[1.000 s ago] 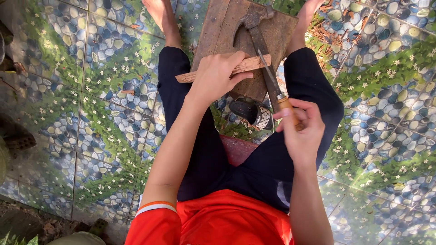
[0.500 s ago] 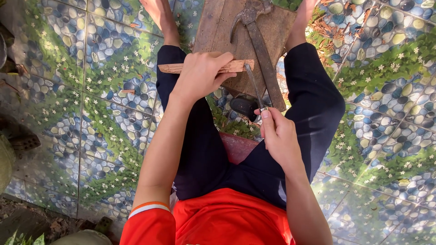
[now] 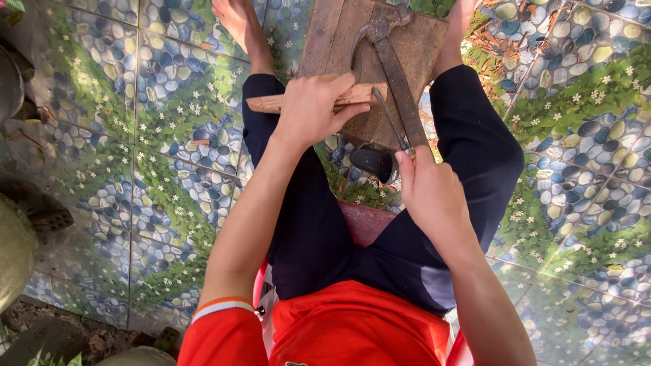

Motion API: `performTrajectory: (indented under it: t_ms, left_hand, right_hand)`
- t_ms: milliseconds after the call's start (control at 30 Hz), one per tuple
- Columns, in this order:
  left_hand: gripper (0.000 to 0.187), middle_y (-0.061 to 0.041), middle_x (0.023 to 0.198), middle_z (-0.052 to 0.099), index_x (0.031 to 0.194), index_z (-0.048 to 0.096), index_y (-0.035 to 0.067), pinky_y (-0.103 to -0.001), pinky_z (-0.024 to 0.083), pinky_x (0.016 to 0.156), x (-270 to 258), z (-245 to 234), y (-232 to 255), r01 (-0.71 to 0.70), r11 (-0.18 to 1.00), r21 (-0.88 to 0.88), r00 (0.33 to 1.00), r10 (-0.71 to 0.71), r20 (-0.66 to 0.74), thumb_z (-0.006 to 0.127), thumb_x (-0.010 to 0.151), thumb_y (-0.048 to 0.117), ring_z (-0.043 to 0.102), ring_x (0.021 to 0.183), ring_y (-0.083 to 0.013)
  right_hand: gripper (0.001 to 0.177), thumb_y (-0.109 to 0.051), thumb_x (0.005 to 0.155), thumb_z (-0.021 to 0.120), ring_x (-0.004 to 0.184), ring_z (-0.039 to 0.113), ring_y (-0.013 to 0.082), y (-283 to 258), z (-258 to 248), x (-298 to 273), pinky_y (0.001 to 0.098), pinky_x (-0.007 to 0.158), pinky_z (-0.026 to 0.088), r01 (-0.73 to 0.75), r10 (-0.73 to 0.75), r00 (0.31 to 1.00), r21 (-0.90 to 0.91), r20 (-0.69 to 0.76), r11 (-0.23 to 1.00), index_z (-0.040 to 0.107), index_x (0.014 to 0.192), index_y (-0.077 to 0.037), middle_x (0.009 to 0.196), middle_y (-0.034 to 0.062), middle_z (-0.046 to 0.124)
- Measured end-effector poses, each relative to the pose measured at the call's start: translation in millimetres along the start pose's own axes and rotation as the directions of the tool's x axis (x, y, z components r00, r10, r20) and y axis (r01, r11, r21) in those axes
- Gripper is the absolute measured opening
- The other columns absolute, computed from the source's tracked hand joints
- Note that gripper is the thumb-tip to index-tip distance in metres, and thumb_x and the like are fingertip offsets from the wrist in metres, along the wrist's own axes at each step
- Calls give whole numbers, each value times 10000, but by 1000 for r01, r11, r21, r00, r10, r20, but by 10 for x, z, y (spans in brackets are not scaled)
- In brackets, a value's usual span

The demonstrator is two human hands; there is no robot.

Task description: Carving and whittling a piece of wood using a knife and hammer on a floor-based workstation.

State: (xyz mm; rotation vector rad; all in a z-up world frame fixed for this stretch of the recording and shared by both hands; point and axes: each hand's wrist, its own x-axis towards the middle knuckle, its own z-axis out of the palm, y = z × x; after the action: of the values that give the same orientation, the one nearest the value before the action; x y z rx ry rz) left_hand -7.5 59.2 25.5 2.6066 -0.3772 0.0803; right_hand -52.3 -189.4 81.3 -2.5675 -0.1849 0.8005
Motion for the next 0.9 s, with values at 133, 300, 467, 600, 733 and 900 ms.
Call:
performTrajectory:
  t_ms: [133,300,467,600,733,900]
  left_hand:
    - [393,-43,743,674,844,540,77,-402,420,515,27,-70,62,-34,999,4,992,34,-119,831,889,336,595,555,-325]
    - [363,-51,885,579,905,600,65,-416,462,555,59,-29,57,-31,998,46,989,37,-146,859,874,317,584,601,-333]
    - [385,-42,848,585,869,556,66,-419,444,531,30,-17,76,-18,999,40,989,24,-147,832,882,334,568,566,-330]
    - [384,-45,890,601,888,548,56,-412,453,538,51,-2,66,-45,998,32,988,50,-149,822,900,324,580,582,-331]
    - [377,-34,797,566,847,527,82,-404,431,518,30,-32,89,-26,1000,9,985,27,-171,834,887,297,564,542,-313]
    - [377,-27,806,589,843,524,87,-399,448,527,28,-15,74,-22,1000,-11,988,20,-155,833,886,298,586,548,-282]
  right_hand:
    - [367,-336,1114,594,517,628,466,71,-21,56,543,489,499,106,-156,959,-209,-236,972,587,939,-13,644,219,656]
    - [385,-314,1118,588,491,609,482,37,-25,138,555,467,487,141,-186,949,-185,-255,973,586,917,15,617,246,636]
    - [512,-389,1093,430,465,467,161,39,-46,170,311,492,405,-156,75,982,515,174,843,639,802,-23,566,35,544]
    - [399,-331,1131,558,430,639,395,-8,171,108,483,411,517,97,-155,963,-254,-221,962,528,906,-3,557,152,613]
    - [476,-364,1108,481,508,565,346,-56,-34,177,438,510,480,-37,41,999,164,-19,986,618,850,12,614,159,607]
    - [457,-304,1086,505,590,609,508,-109,121,109,554,589,483,76,-44,983,177,-178,981,635,860,71,739,301,672]
